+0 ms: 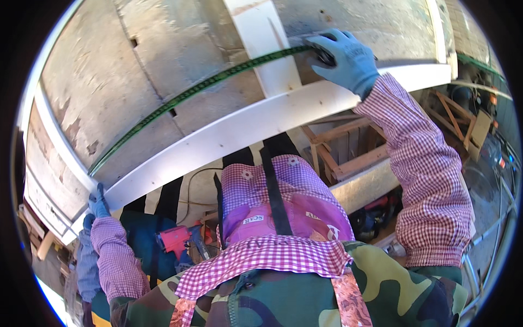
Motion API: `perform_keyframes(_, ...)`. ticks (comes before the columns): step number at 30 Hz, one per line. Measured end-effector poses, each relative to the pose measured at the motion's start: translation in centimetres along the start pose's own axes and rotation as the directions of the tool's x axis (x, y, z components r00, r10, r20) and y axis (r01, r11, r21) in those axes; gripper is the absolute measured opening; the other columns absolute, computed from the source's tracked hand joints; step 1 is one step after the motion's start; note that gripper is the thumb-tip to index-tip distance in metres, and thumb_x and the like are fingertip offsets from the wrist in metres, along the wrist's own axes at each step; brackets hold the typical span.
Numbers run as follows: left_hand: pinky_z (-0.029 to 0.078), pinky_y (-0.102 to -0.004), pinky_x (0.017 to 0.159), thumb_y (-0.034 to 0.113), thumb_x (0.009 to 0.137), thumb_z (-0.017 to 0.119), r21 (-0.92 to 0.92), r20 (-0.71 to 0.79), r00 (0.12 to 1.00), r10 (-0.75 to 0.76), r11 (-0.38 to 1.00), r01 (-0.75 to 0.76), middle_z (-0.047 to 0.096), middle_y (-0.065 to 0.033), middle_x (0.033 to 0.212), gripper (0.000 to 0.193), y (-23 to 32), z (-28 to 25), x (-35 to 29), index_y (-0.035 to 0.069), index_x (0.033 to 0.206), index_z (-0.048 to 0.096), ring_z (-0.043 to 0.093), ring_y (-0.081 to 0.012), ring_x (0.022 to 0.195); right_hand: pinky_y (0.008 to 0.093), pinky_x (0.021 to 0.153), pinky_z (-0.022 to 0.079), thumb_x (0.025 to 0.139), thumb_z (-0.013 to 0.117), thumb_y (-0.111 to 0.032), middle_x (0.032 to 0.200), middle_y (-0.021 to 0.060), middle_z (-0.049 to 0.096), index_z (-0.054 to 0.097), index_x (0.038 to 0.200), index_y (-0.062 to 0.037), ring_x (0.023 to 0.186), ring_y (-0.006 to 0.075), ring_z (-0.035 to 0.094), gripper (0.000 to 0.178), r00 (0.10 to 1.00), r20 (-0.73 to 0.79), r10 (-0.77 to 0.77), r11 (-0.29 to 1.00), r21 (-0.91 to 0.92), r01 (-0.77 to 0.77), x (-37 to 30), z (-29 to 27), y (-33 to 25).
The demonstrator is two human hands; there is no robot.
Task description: The person uses a tape measure to measure the dimensions of a large wooden crate frame. They repeatedly extend and retract the tape measure across different sections of the crate, marking measurements on the wood. A nail gun is visible on the crate but not used by the recorder.
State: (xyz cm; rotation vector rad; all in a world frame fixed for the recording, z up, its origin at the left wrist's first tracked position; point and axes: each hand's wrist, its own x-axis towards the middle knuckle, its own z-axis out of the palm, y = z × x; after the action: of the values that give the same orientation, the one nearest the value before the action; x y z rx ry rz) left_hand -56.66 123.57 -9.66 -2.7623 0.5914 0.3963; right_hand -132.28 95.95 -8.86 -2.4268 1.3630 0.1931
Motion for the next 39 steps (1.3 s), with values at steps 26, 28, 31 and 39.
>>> perform_keyframes(26, 0.014, -0.0562, 0.114, 0.047, 0.057, 0.084, -0.432, -0.194, 0.975, 0.107, 0.883, -0.183, 0.039, -0.0243, 0.125, 0.094, 4.7, -0.1, -7.3, -0.007, 0.122, 0.041, 0.021, -0.0462, 0.135, 0.0350, 0.079, 0.051, 0.077, 0.067, -0.030, 0.094, 0.0144, 0.068, 0.066, 0.107, -0.0060, 0.085, 0.0262, 0.066, 0.038, 0.913, 0.350, -0.210, 0.944, 0.315, 0.097, 21.5, -3.2, -42.2)
perform_keyframes(28, 0.015, -0.0565, 0.114, 0.043, 0.057, 0.085, -0.489, -0.176, 0.979, 0.098, 0.855, -0.174, 0.039, -0.0242, 0.125, 0.094, 5.0, -0.4, -7.0, -0.007, 0.123, 0.041, 0.022, -0.0470, 0.135, 0.0359, 0.079, 0.050, 0.077, 0.066, -0.035, 0.094, 0.0141, 0.068, 0.067, 0.105, -0.0076, 0.085, 0.0272, 0.066, 0.039, 0.894, 0.408, -0.184, 0.969, 0.226, 0.096, 23.6, -2.1, -47.1)
perform_keyframes(31, 0.018, -0.0555, 0.114, 0.039, 0.056, 0.085, -0.540, -0.125, 0.989, 0.080, 0.830, -0.136, 0.039, -0.0229, 0.128, 0.093, 5.1, 0.0, -6.9, -0.006, 0.125, 0.040, 0.022, -0.0471, 0.135, 0.0361, 0.080, 0.050, 0.078, 0.066, -0.038, 0.094, 0.0133, 0.068, 0.067, 0.105, -0.0091, 0.086, 0.0270, 0.066, 0.040, 0.876, 0.457, -0.155, 0.985, 0.140, 0.101, 25.7, -1.2, -51.6)
perform_keyframes(39, 0.014, -0.0569, 0.114, 0.040, 0.058, 0.084, -0.547, -0.162, 0.984, 0.074, 0.823, -0.152, 0.040, -0.0221, 0.129, 0.093, 5.0, 1.0, -6.7, -0.008, 0.125, 0.040, 0.024, -0.0460, 0.135, 0.0352, 0.077, 0.050, 0.078, 0.066, -0.032, 0.091, 0.0141, 0.068, 0.066, 0.102, -0.0055, 0.085, 0.0266, 0.065, 0.035, 0.900, 0.377, -0.220, 0.952, 0.286, 0.112, 27.3, 2.4, -54.4)
